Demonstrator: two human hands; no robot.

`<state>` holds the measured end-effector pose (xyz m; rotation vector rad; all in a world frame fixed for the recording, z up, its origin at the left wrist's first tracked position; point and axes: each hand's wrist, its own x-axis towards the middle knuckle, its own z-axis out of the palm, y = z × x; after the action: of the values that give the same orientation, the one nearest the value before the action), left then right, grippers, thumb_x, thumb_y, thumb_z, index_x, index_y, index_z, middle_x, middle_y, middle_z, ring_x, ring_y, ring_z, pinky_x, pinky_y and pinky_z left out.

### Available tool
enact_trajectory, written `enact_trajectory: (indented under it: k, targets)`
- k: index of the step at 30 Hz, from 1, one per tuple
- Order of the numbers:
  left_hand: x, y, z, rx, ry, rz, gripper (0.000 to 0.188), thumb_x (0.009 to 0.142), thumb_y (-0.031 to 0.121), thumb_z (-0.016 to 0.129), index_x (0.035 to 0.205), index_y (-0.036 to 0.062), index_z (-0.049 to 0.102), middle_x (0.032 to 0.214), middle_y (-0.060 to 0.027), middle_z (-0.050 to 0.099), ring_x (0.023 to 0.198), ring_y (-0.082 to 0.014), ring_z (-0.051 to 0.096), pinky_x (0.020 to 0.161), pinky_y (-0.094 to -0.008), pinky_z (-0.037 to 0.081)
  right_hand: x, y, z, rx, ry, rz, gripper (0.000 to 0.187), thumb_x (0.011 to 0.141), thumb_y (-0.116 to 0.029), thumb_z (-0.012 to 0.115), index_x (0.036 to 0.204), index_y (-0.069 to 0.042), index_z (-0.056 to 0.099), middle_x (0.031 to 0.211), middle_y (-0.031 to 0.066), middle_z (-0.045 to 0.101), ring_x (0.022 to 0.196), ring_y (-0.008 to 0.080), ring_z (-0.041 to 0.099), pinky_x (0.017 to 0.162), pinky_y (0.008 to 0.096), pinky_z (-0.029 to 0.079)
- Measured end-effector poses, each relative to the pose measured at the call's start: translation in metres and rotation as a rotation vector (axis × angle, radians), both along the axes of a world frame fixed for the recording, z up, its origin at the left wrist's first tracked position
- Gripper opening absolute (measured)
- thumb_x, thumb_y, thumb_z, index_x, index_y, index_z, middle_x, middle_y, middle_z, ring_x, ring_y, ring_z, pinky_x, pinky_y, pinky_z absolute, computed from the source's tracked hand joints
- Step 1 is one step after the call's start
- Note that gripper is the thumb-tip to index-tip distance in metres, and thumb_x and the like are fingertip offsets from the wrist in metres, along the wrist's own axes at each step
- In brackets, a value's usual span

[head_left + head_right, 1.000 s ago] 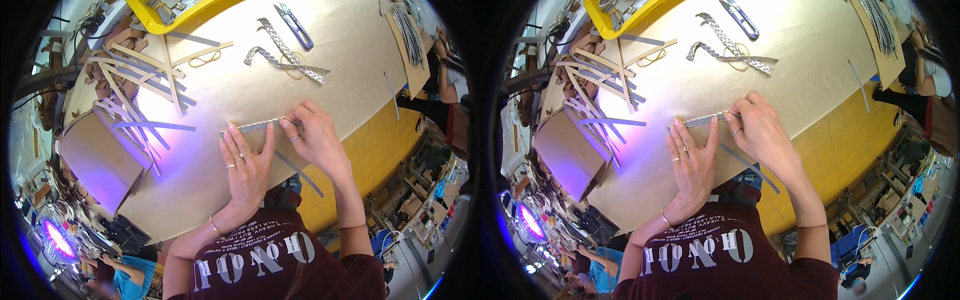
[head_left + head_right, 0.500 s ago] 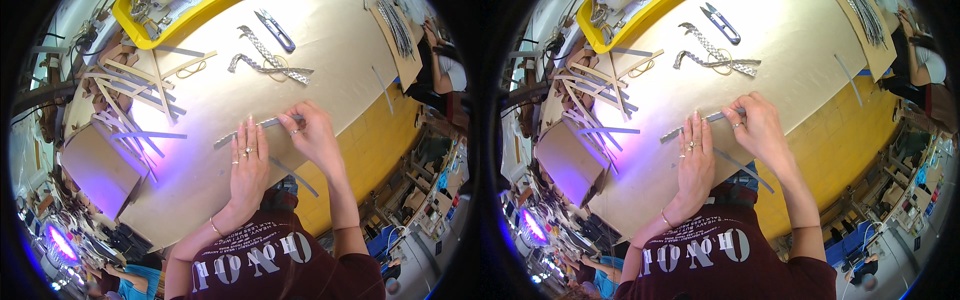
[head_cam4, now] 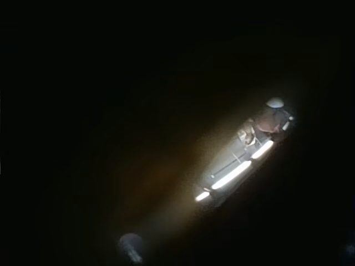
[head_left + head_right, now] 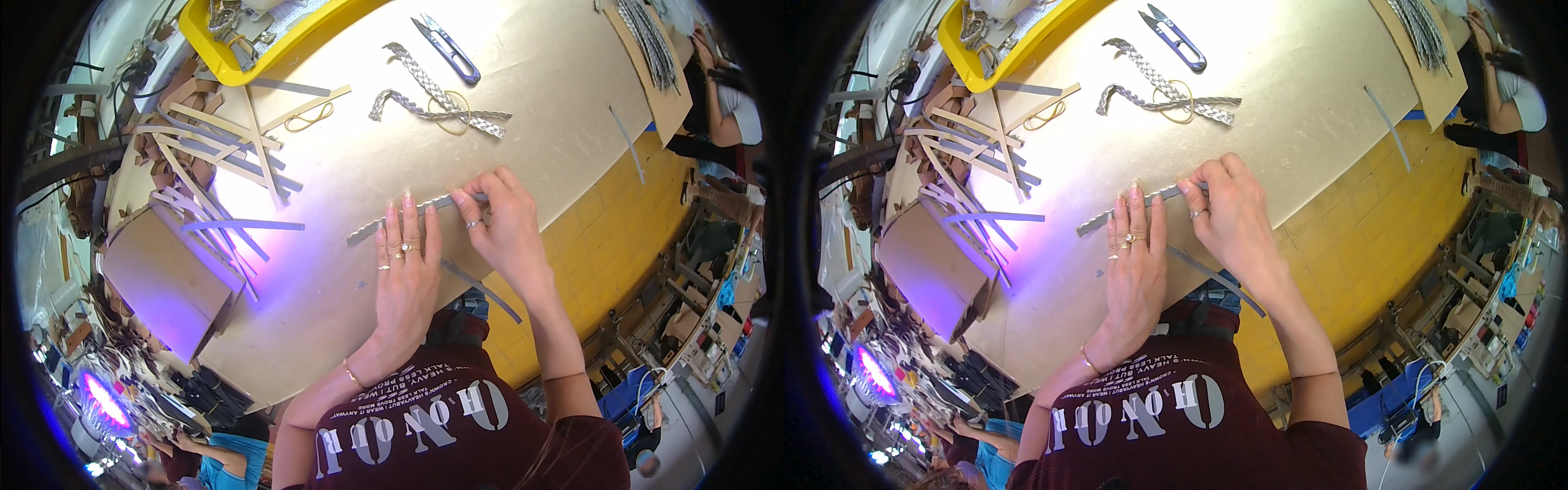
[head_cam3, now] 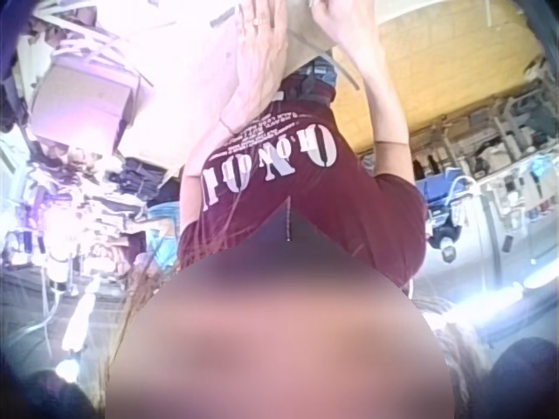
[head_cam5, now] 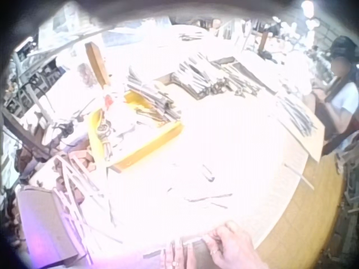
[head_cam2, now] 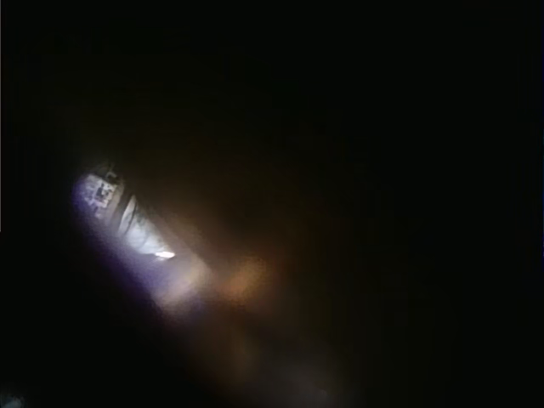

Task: The person braids flat silver-colored straps by hand on a workbench. They repeatedly pick up straps, braid them into a twisted pattern, and place the finished braids on the table. The person occasionally gathers and stacks the completed braids.

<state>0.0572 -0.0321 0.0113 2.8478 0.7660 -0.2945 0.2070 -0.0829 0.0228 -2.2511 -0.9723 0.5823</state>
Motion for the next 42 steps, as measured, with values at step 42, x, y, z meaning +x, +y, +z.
enact_trajectory:
  k: [42]
  targets:
    - [0.027, -0.013, 0.005, 0.259, 0.122, -0.033, 0.061, 0.096, 0.017, 0.048, 0.154, 0.0279, 0.031, 0.145, -0.0378, 0.037, 0.128, -0.0507, 0.048, 0.108, -0.054, 0.04, 0.0, -0.015, 0.004, 0.008, 0.044, -0.325, 0.017, 0.088, -0.014, 0.071, 0.086, 0.001, 0.063, 0.082, 0.0116, 0.061, 0.067, 0.0239, 0.06, 0.062, 0.0353, 0.048]
